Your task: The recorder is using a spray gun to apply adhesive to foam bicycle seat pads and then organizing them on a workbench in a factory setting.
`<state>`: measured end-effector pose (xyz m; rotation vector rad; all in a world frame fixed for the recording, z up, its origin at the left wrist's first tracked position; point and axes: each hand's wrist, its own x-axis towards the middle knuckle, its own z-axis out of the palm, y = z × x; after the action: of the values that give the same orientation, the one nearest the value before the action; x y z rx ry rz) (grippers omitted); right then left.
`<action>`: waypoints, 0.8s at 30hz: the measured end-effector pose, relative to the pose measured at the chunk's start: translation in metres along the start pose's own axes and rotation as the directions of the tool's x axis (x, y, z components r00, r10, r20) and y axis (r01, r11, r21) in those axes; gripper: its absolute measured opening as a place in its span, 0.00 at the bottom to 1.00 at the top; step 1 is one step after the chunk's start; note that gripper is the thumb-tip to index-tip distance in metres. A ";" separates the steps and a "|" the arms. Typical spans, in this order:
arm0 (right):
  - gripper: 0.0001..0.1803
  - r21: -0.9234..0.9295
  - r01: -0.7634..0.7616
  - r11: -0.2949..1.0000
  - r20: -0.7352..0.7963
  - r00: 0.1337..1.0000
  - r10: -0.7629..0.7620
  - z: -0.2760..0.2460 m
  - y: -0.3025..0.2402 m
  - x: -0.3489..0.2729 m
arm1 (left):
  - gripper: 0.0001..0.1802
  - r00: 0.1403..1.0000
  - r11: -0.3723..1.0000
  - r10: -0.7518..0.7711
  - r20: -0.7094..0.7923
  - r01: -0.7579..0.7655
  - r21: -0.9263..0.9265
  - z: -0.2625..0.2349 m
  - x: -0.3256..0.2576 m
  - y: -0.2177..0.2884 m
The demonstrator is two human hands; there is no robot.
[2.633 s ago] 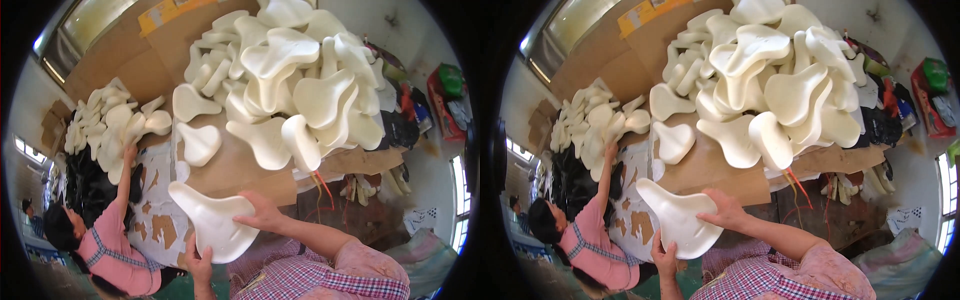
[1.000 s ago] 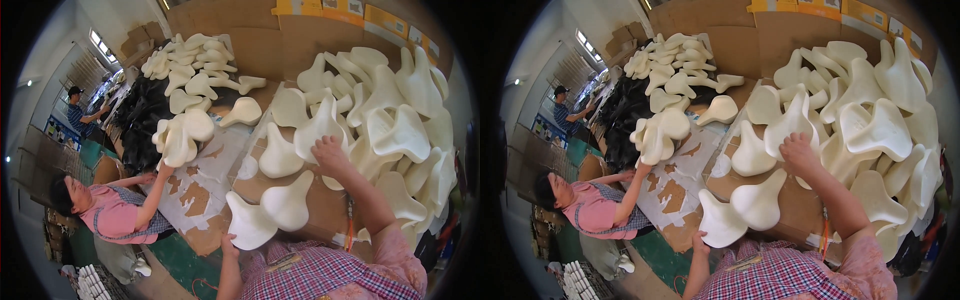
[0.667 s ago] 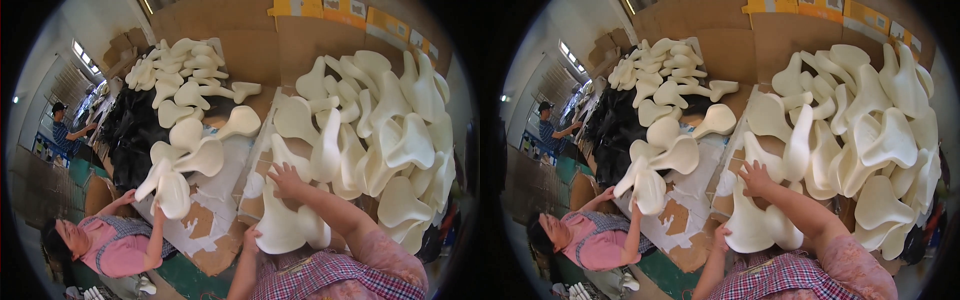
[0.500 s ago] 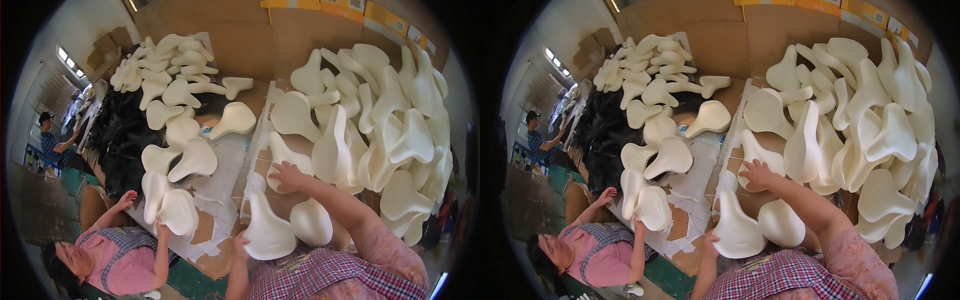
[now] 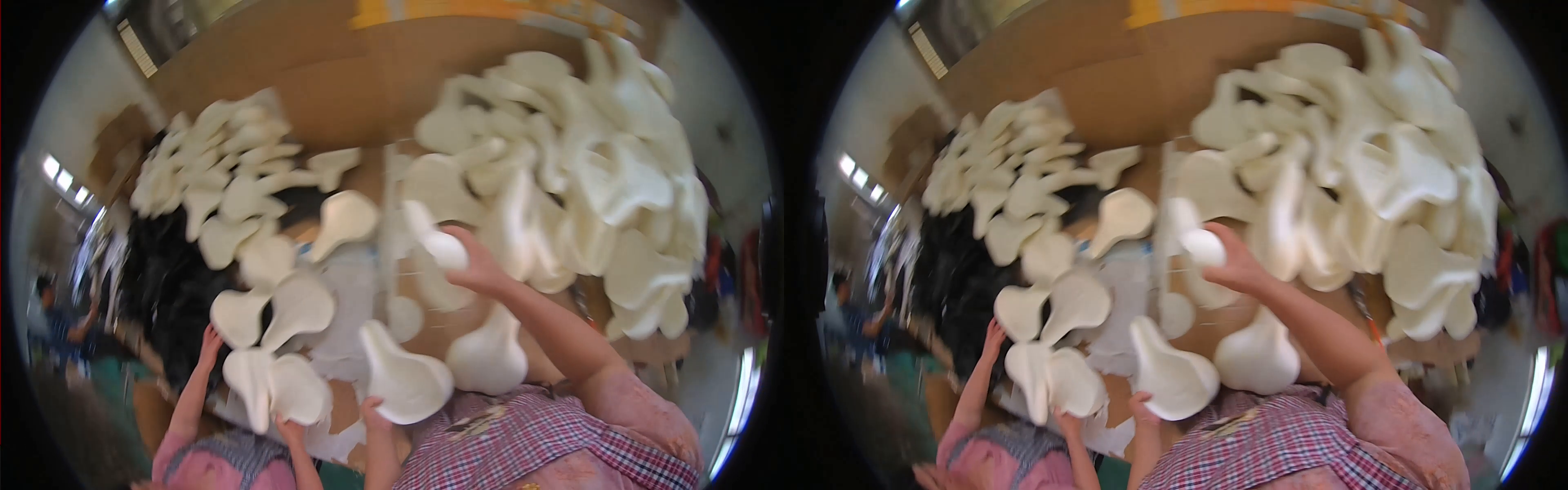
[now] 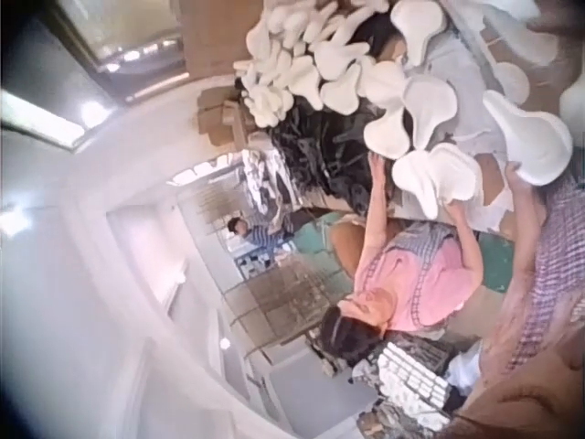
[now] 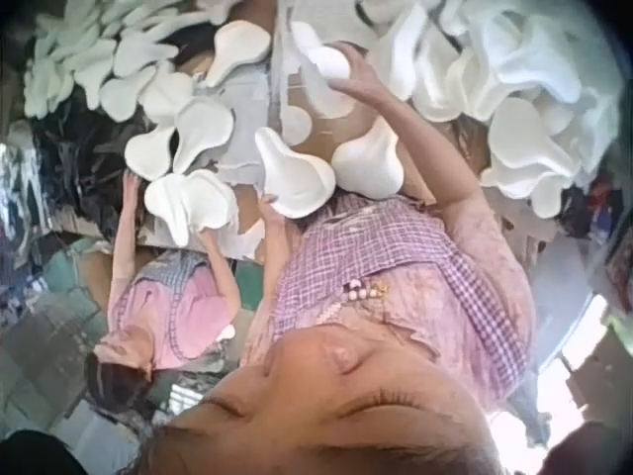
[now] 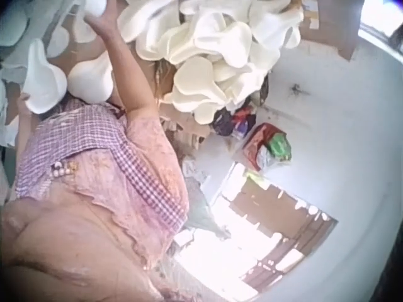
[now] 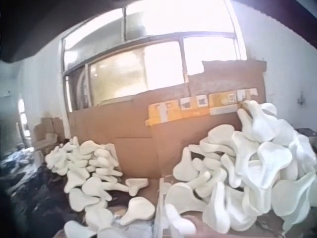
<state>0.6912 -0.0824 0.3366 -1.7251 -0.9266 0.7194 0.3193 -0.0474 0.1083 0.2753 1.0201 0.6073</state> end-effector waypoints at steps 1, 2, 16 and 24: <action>0.42 0.385 0.047 0.922 -0.055 0.998 -0.028 -0.005 0.023 -0.002 | 0.32 0.999 1.000 0.004 0.044 -0.005 0.014 0.016 -0.001 0.008; 0.41 0.510 0.040 0.859 -0.127 0.992 0.029 -0.007 0.039 -0.005 | 0.35 0.994 0.999 0.040 0.105 -0.043 0.024 0.037 -0.007 0.017; 0.27 -0.592 -0.290 0.752 -0.506 0.860 -0.067 -0.163 0.194 -0.207 | 0.34 0.994 0.978 0.104 0.038 -0.109 0.179 0.094 0.006 0.072; 0.28 -0.794 -0.299 0.530 -0.408 0.907 -0.099 -0.188 0.258 -0.181 | 0.32 0.981 0.976 0.183 -0.057 -0.175 0.126 0.065 -0.055 0.042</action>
<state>0.8125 -0.3791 0.1582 -2.6882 -0.9309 -0.1430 0.3402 -0.0425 0.2010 0.4595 1.1073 0.7230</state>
